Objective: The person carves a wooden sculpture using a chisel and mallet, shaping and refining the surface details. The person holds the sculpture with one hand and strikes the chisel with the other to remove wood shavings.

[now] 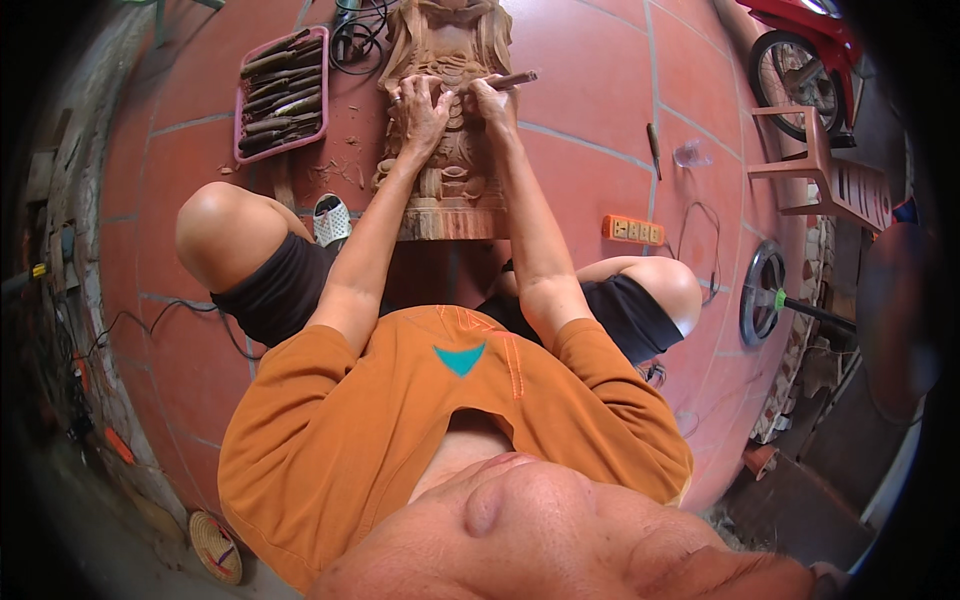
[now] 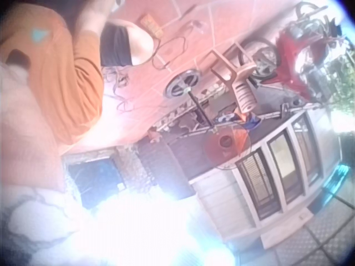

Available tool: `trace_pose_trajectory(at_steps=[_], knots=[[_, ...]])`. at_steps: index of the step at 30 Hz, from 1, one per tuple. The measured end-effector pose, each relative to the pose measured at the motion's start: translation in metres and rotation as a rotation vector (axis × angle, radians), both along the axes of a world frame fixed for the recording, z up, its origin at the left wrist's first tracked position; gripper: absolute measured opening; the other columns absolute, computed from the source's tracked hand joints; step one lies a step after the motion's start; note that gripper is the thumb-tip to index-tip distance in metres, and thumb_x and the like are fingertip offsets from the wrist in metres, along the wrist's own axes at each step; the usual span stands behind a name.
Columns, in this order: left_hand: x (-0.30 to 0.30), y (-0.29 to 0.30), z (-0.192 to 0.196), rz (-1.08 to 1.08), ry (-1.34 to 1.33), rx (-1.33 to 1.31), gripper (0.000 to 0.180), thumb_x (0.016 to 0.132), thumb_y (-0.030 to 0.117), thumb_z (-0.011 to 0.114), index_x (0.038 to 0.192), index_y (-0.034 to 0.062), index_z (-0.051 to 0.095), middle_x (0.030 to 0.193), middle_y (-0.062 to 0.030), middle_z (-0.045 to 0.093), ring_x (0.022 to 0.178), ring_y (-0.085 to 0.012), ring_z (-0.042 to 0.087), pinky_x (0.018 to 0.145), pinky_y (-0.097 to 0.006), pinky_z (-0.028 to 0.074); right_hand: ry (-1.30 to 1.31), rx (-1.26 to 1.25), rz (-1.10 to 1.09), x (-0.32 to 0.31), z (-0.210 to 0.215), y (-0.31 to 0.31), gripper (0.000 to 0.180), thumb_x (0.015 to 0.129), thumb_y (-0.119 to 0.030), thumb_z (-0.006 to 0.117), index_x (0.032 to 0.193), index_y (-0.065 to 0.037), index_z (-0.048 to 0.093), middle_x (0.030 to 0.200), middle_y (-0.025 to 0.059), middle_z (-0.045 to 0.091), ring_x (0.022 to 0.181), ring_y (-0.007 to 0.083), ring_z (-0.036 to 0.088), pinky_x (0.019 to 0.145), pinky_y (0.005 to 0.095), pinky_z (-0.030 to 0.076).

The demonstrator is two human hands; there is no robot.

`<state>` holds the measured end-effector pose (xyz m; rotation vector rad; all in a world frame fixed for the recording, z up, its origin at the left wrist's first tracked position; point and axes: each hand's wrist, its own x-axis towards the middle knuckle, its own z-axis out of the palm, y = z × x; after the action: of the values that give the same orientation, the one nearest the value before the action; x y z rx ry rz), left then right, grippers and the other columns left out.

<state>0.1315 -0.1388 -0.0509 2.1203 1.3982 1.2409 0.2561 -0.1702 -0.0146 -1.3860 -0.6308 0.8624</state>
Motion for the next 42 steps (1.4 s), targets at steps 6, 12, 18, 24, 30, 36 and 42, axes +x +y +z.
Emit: trace_pose_trajectory(at_steps=[6,12,18,24,30,36,42], knots=[[0.007,-0.009,0.002,-0.031,0.01,-0.031,0.03,0.077,0.023,0.07,0.101,0.01,0.058,0.106,-0.0095,0.051,0.107,-0.0276,0.046,0.095,-0.043,0.032,-0.072,0.01,-0.225,0.008,-0.012,0.016,0.016,0.079,-0.011,0.065,0.067,-0.002,0.062,0.056,0.005,0.061,0.042,0.0106,0.054,0.042,0.0238,0.044],[0.001,-0.006,0.004,-0.041,0.009,0.01,0.03,0.076,0.022,0.07,0.101,0.0099,0.058,0.105,-0.0097,0.051,0.107,-0.0271,0.046,0.095,-0.042,0.031,-0.415,-0.039,0.021,0.017,-0.02,0.001,0.014,0.074,-0.011,0.065,0.064,-0.003,0.06,0.055,0.0017,0.059,0.045,0.009,0.054,0.042,0.0256,0.042],[0.002,-0.008,0.006,0.005,0.008,0.004,0.03,0.077,0.023,0.07,0.102,0.0109,0.058,0.104,-0.0094,0.052,0.106,-0.027,0.047,0.094,-0.043,0.033,-0.381,-0.011,-0.063,0.012,-0.027,0.003,0.013,0.075,-0.013,0.063,0.067,-0.002,0.064,0.056,0.0048,0.061,0.048,0.013,0.058,0.047,0.0288,0.045],[0.003,-0.009,0.004,0.009,0.041,-0.037,0.03,0.077,0.024,0.07,0.101,0.0108,0.058,0.103,-0.0085,0.053,0.105,-0.0267,0.047,0.092,-0.042,0.033,-0.704,-0.04,-0.092,0.013,-0.005,0.011,0.017,0.074,-0.019,0.065,0.072,-0.002,0.066,0.062,0.0101,0.065,0.056,0.0179,0.063,0.056,0.0361,0.049],[-0.003,0.001,-0.001,-0.01,0.027,0.013,0.03,0.077,0.023,0.069,0.101,0.0096,0.058,0.103,-0.0094,0.053,0.105,-0.0268,0.047,0.093,-0.043,0.033,-0.304,-0.092,0.2,0.017,-0.006,-0.01,0.013,0.074,-0.011,0.067,0.067,-0.001,0.064,0.058,0.0042,0.06,0.05,0.011,0.056,0.046,0.0248,0.042],[0.003,-0.006,0.004,-0.039,0.023,0.039,0.03,0.077,0.024,0.07,0.101,0.0095,0.058,0.103,-0.0095,0.053,0.106,-0.0272,0.047,0.095,-0.043,0.032,-0.3,0.038,0.017,0.024,-0.024,-0.003,0.01,0.075,-0.009,0.064,0.068,-0.002,0.062,0.057,0.0038,0.06,0.048,0.0088,0.053,0.044,0.0243,0.041],[-0.004,0.002,-0.004,-0.038,-0.015,0.036,0.03,0.074,0.023,0.072,0.099,0.0129,0.058,0.105,-0.0098,0.05,0.106,-0.0311,0.044,0.091,-0.045,0.035,-0.511,0.088,0.108,0.016,-0.022,-0.005,0.011,0.075,-0.01,0.065,0.066,-0.004,0.061,0.057,0.0,0.057,0.05,0.0071,0.052,0.045,0.0246,0.04]])
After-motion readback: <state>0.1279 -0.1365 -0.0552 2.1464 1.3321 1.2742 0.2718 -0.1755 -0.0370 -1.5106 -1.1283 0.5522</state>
